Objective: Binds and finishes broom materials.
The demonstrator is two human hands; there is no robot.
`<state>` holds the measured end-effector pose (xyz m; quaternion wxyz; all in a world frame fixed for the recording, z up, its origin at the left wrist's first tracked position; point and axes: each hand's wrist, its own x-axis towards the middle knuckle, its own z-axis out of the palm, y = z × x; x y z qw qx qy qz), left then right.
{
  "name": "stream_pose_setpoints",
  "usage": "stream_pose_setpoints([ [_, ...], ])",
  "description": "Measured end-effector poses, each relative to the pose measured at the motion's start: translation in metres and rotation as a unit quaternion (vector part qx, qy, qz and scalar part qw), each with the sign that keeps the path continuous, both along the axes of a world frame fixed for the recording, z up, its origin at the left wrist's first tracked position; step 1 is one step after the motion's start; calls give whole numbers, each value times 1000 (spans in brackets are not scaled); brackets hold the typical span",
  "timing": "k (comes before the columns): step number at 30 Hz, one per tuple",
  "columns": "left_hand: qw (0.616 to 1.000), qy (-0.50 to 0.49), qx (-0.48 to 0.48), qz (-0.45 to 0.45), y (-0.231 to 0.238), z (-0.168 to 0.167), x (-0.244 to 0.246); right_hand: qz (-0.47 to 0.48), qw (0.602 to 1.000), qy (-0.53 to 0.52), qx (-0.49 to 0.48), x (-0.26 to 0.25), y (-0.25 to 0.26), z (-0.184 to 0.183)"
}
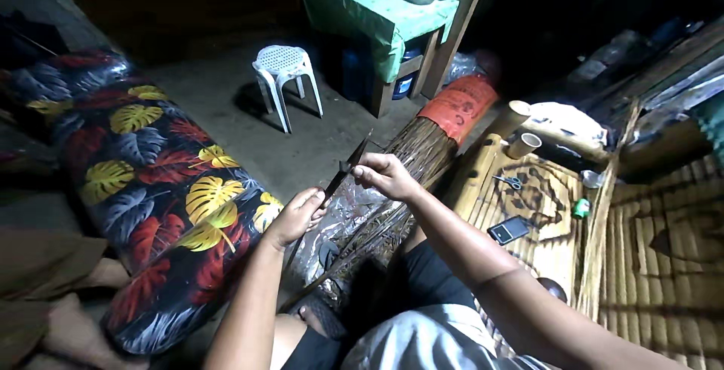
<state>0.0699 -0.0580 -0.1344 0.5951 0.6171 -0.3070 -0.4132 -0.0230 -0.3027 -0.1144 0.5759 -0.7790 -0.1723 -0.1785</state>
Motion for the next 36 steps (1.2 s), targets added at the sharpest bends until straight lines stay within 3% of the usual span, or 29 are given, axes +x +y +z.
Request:
stream_pose_setpoints([
  [3,993,-103,40,28,3,-2,5,-41,999,-7,25,-1,-7,0],
  [7,935,-319,132,84,21,3,17,-140,985,21,100,-1,-20,-11],
  [12,858,-431,249,128,56,28,29,-184,957,180,135,-20,-22,-36],
  [14,847,-436,281,119,79,46,25,-178,944,230,152,-29,-21,-53],
  [17,878,-361,301,90,111,71,6,-151,934,278,163,-49,-13,-68],
  [19,918,-234,306,90,119,74,-19,-107,941,280,159,-62,-3,-70],
  [22,952,37,288,94,115,48,-56,-9,947,270,172,-70,11,-69],
  [25,952,202,220,64,109,15,-83,91,941,269,184,-79,30,-64],
  [28,948,270,157,61,99,1,-107,165,920,297,196,-89,49,-59],
  [31,951,272,128,71,90,-5,-125,221,905,306,198,-95,66,-62],
  [36,953,279,100,68,80,-26,-143,243,891,333,189,-97,76,-68],
])
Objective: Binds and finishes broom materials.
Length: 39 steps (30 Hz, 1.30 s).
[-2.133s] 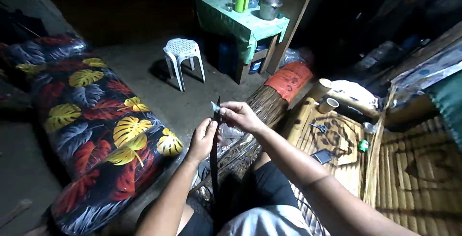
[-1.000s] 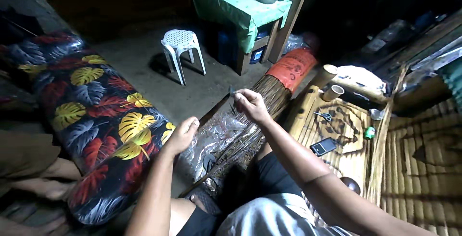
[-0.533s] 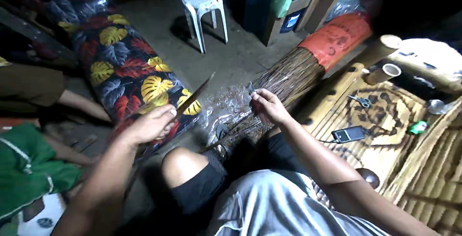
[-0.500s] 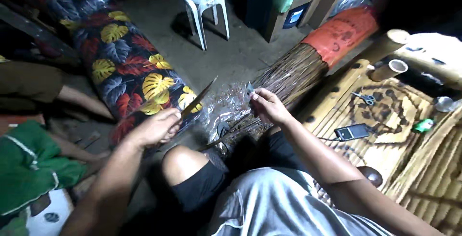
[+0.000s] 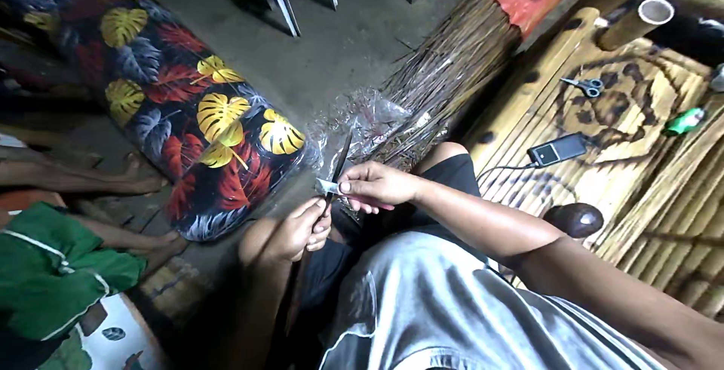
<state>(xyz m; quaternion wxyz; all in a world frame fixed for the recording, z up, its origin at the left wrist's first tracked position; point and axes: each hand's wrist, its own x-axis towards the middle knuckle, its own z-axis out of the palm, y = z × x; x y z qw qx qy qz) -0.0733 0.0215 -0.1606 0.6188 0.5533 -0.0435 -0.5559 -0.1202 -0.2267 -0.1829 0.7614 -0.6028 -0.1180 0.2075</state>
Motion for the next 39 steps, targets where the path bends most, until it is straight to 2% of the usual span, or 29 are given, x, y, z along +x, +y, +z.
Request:
stream_pose_setpoints([
  [3,999,12,-38,5,-2,-11,-3,-16,1000,7,-11,0,-3,-9],
  [12,999,13,-41,10,-2,-14,0,-99,993,-49,-28,16,-36,-19],
  [18,999,16,-40,12,-3,-16,1,-246,969,-14,-16,23,-50,-19],
  [20,999,7,-25,23,-4,-17,0,-228,973,-12,-14,22,-52,-16],
  [23,999,-14,-7,36,-8,-16,0,-140,988,13,-58,10,-30,-3],
  [26,999,-18,-7,40,-12,-15,1,-72,997,6,-37,7,-3,-12],
  [32,999,18,-49,6,-4,-17,1,-109,992,-49,-42,22,-22,-20],
  [35,999,12,-49,8,-4,-16,0,-120,991,-44,-49,21,-35,-14],
  [39,999,-21,-33,33,-8,-15,-1,-64,996,-36,-45,7,-17,-13],
])
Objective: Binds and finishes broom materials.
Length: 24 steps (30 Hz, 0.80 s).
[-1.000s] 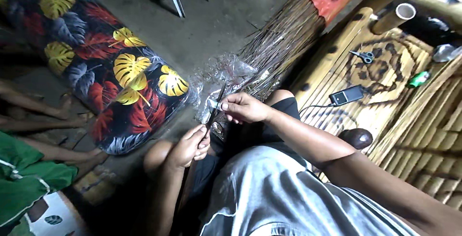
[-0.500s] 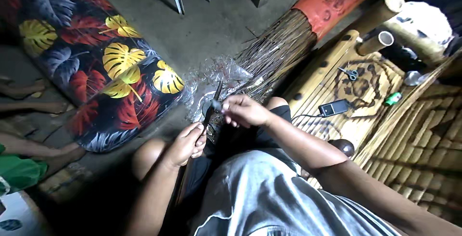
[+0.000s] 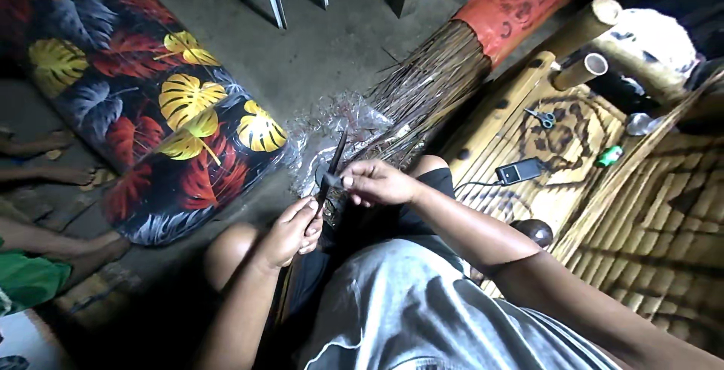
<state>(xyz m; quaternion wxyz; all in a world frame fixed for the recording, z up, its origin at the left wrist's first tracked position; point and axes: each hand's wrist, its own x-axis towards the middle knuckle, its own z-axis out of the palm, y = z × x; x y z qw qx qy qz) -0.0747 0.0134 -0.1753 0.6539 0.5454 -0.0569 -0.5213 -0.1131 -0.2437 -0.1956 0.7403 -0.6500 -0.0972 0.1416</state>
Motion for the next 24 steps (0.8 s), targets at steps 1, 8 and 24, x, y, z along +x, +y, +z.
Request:
stream_pose_setpoints([
  [1,1000,-2,-4,2,-1,0,0,3,1000,-6,-1,-1,4,-1],
  [8,1000,11,-17,-14,3,0,0,-95,994,-56,-5,15,-21,-10],
  [24,1000,-2,0,2,0,1,0,-46,999,18,-4,7,-4,-1],
])
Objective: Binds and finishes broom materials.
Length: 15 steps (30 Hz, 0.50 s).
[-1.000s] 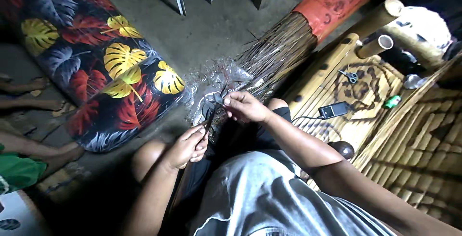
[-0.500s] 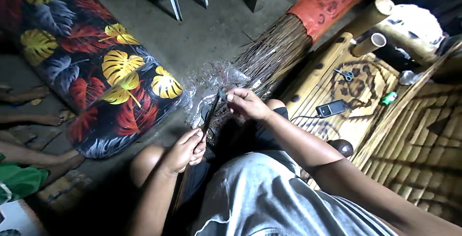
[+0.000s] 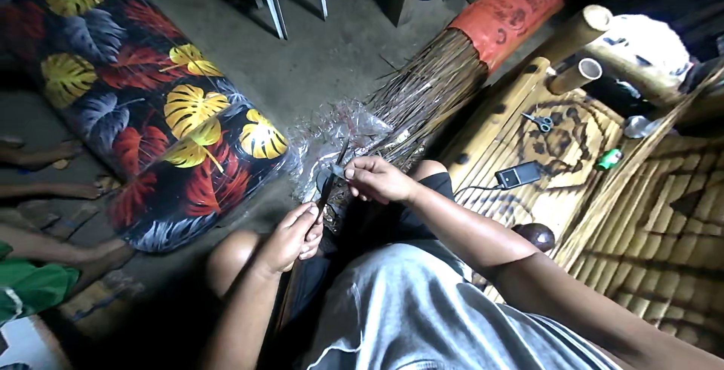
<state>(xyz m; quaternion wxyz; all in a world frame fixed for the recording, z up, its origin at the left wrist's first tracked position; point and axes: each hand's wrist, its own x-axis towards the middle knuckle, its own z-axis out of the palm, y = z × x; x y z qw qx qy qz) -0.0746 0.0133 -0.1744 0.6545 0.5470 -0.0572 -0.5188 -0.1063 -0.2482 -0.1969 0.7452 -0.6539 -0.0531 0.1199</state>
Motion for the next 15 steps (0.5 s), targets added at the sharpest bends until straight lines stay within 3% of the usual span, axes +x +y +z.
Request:
stream_pose_setpoints([
  [10,1000,-4,-3,0,0,1,-2,-129,991,-24,20,20,-33,-7],
  [15,1000,-13,9,20,0,1,-2,-47,999,20,6,3,-14,15],
])
